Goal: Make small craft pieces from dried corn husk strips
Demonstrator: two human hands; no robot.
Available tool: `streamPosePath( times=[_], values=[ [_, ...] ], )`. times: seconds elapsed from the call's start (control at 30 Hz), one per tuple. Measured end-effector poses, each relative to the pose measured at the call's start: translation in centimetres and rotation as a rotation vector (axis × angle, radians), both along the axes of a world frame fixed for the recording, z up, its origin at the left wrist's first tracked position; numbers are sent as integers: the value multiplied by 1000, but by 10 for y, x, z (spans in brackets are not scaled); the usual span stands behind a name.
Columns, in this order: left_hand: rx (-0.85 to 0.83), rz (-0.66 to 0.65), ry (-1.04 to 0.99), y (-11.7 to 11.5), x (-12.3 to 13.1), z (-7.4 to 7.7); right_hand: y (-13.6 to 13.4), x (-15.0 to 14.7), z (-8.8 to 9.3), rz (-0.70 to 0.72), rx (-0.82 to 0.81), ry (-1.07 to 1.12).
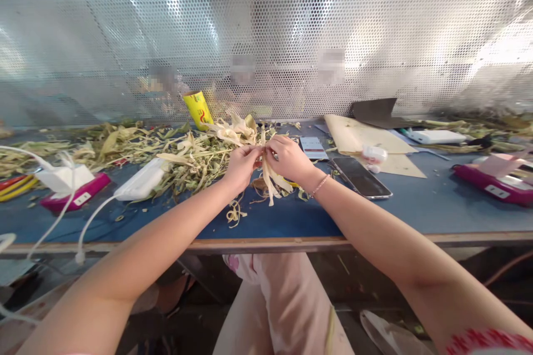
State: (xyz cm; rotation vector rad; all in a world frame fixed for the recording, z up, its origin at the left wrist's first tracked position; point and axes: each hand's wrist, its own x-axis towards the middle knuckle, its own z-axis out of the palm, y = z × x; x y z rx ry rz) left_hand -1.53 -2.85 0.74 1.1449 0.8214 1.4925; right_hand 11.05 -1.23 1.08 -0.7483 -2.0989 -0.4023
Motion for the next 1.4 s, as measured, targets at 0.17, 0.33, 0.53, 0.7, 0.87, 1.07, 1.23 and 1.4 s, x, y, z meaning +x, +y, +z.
streamPosePath(
  times=[0.17,0.33,0.53,0.7,0.87,1.07,1.23,1.4],
  values=[
    [-70,-24,-82,-1,1,2,-4,0,2,53,-93,142],
    [-95,-127,-103,1,1,1,-8,-1,2,121,-130,176],
    [-82,-155,-64,2,-1,0,-9,-2,1,189,-124,154],
    [-74,-118,-46,0,1,5,-9,-2,1,192,-137,160],
    [-8,-73,-20,4,2,1,-10,-3,0,183,-163,180],
    [41,24,28,5,0,0,-11,-3,1,173,-210,195],
    [56,5,70,-2,-2,7,-10,-3,1,158,-225,213],
    [51,-24,74,-5,-3,9,-8,-2,0,155,-214,224]
  ],
)
